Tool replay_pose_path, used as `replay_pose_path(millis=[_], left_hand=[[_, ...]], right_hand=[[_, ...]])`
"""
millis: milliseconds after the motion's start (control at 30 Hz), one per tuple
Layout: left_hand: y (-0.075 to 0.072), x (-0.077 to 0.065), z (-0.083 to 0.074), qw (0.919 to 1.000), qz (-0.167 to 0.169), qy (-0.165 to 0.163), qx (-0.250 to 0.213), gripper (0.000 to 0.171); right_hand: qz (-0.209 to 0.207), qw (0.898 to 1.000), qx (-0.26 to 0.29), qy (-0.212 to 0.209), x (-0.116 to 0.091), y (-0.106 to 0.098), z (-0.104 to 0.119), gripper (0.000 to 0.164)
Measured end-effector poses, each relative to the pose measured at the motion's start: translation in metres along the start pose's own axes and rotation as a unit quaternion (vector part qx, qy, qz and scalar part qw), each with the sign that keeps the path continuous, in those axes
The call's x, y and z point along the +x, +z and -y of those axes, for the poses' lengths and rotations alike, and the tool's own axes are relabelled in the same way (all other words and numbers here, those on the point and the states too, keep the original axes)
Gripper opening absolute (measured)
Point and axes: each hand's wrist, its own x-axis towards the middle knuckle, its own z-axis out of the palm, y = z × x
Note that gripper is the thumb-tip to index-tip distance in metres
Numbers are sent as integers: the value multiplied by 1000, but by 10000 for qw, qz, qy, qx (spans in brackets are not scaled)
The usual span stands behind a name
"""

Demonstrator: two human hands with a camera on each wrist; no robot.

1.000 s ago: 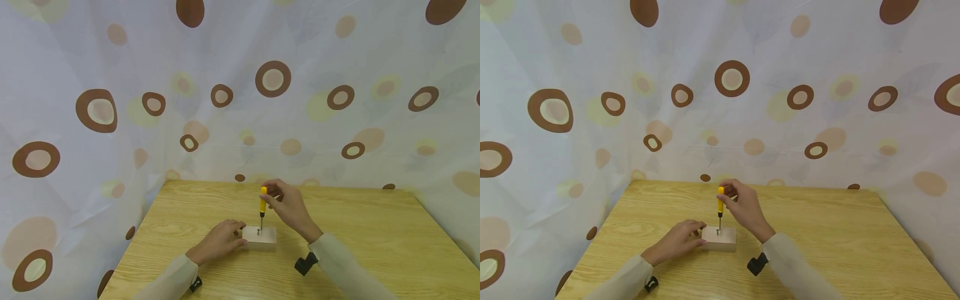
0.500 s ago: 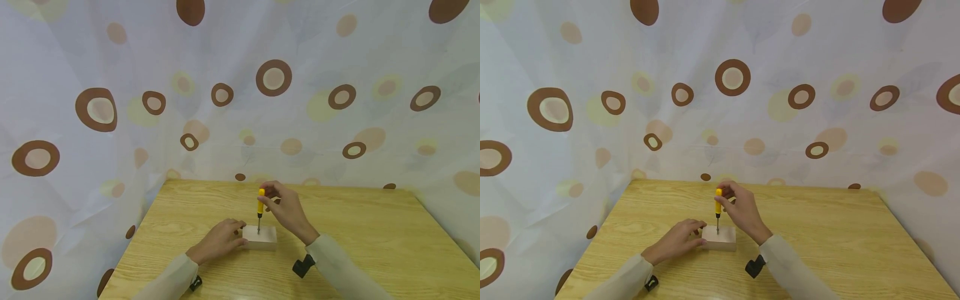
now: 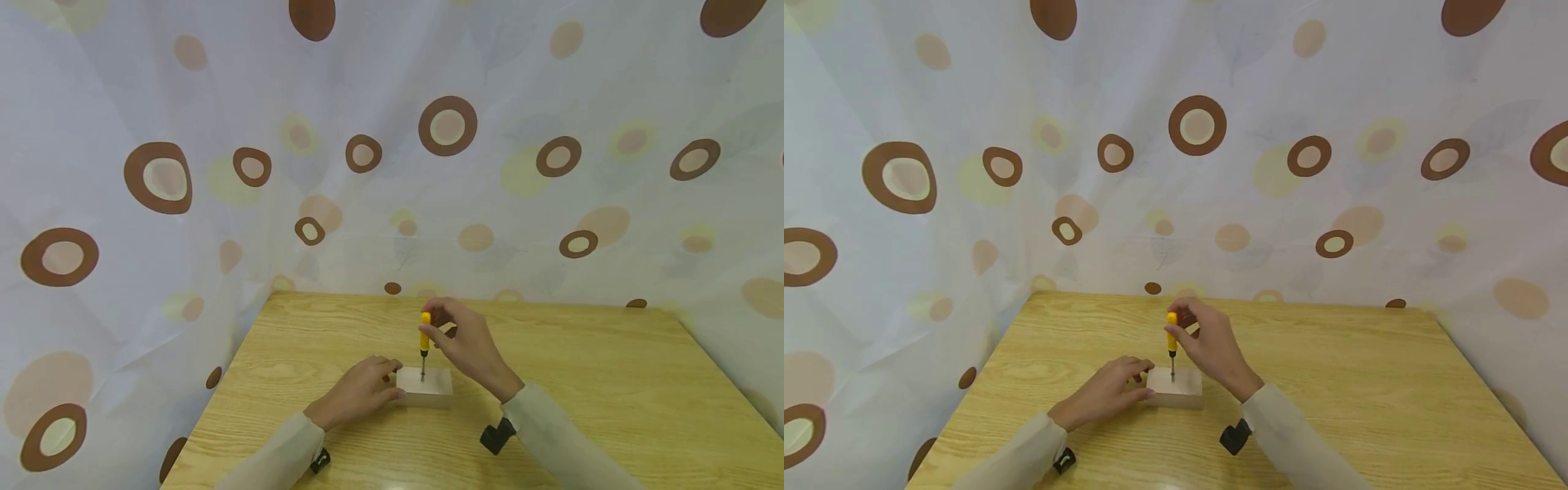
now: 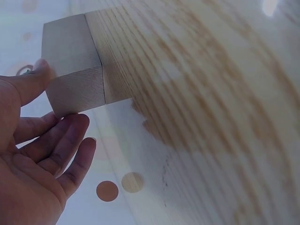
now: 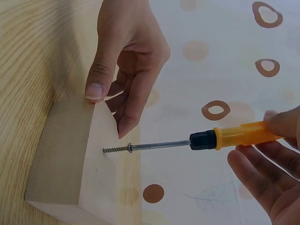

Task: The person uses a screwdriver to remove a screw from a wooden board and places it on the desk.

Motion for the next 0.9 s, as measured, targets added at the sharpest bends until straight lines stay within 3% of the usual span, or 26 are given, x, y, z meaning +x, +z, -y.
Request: replay_pose_path(millis=[100,233,533,633,767,900], left_hand=[[0,1,-1,10000,22,-37,-17,53],[3,2,0,10000,6,-31,18,51],[1,4,-3,9992,-94,-44,384,48],[2,3,-2,9992,-111,-68,383,48],[3,2,-1,9993,-111,-68,356,48],[4,3,-1,9994,-89,-96,323,48]], right_hand=[[-1,9998,-75,-167,0,1,0,25],[85,9999,-31,-78,0,-2,2,20],[1044,9928,530,268,5,-18,2,13],[948,9929,539,482,2,-17,3,15],[498,9945,474,794,-3,-12,5,22],[131,9962,404,761,-5,-10,7,21]])
